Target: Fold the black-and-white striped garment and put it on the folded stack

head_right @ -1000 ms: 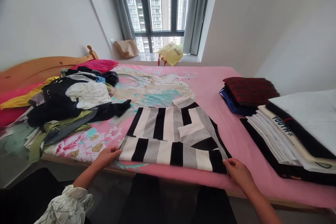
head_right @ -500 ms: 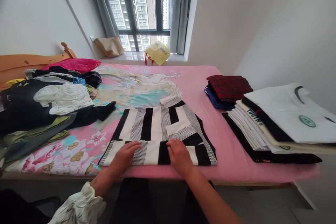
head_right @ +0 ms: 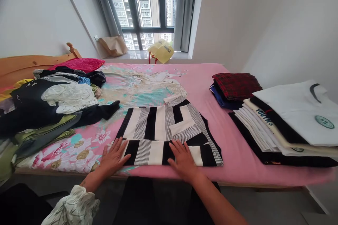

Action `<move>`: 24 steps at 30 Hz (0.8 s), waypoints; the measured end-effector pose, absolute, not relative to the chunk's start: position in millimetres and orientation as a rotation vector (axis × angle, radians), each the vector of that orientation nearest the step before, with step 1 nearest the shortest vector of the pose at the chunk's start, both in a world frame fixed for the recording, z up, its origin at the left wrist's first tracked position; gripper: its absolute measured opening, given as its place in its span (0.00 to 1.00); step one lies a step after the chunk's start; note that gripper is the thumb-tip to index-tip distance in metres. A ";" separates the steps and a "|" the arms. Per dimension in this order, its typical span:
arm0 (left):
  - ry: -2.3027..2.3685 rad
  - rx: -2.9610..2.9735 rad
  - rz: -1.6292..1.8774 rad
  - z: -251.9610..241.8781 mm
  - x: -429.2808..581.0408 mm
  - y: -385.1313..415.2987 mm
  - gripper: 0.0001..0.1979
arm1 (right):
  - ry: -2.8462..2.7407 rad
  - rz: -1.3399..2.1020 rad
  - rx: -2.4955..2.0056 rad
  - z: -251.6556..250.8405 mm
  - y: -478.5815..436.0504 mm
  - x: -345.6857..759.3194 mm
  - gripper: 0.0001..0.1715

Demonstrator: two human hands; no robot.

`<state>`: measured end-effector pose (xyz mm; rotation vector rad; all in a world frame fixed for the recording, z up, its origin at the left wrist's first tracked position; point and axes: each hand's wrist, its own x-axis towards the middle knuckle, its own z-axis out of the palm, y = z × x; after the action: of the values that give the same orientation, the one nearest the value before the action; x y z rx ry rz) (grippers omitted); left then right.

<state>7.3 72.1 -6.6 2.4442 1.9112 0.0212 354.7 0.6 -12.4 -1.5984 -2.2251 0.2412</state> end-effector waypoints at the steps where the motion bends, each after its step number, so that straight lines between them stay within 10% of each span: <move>1: 1.940 2.415 0.051 -6.1 -2.5 72.5 0.31 | -2.147 0.200 -1.608 -11.3 -5.3 363.9 0.31; 9: 1.917 2.283 0.492 -10.3 -62.0 79.3 0.26 | -1.478 0.246 -2.031 -14.2 -52.6 469.1 0.19; 24: 1.901 2.241 0.210 21.0 -21.8 118.9 0.29 | -1.383 0.584 -2.338 -28.7 -37.3 504.9 0.20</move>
<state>-21.8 118.9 21.0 2.2412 1.9005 0.2101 504.9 -37.3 -28.7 -2.3380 -1.3829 0.5840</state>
